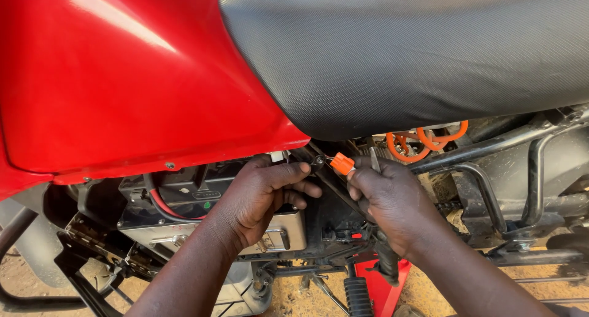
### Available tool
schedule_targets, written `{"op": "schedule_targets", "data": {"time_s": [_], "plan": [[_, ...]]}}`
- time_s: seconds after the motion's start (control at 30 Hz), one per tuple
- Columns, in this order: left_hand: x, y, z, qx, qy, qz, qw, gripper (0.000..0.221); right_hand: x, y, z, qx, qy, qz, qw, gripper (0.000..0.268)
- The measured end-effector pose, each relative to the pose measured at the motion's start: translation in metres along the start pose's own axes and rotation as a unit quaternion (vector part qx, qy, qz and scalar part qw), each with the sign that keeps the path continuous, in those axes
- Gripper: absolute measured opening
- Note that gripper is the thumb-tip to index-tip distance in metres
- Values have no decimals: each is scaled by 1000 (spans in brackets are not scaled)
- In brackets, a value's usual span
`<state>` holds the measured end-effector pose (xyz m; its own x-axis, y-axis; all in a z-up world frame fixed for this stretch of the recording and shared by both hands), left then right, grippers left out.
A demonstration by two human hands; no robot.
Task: Repairing or maintaining motorcycle electrical systems by manipulating wires and using pliers.
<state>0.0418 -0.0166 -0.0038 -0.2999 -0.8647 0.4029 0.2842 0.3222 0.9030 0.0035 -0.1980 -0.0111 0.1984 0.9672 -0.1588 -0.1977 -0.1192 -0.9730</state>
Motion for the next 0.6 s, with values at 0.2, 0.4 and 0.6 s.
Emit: {"op": "schedule_targets", "data": {"time_s": [0.2, 0.4, 0.6], "plan": [[-2, -2, -1, -5, -1, -10, 1000, 21, 1, 2, -1, -13, -23, -53, 998, 25], [-2, -2, -1, -5, 4, -8, 1000, 22, -2, 3, -1, 15, 16, -141, 990, 7], [-2, -1, 0, -6, 3, -12, 1000, 23, -2, 9, -3, 51, -21, -97, 994, 33]]}}
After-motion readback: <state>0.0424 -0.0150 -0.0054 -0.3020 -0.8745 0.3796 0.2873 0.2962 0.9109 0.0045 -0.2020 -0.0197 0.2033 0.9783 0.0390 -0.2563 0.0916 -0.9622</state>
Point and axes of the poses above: each hand's wrist, its own z-axis away from the middle knuckle, its own x-axis out of the palm, y = z × x, the point moved 5 cm from there along -z, towards the middle knuckle, and after that the axes turned 5 degrees about z, right-handed, at the moved point
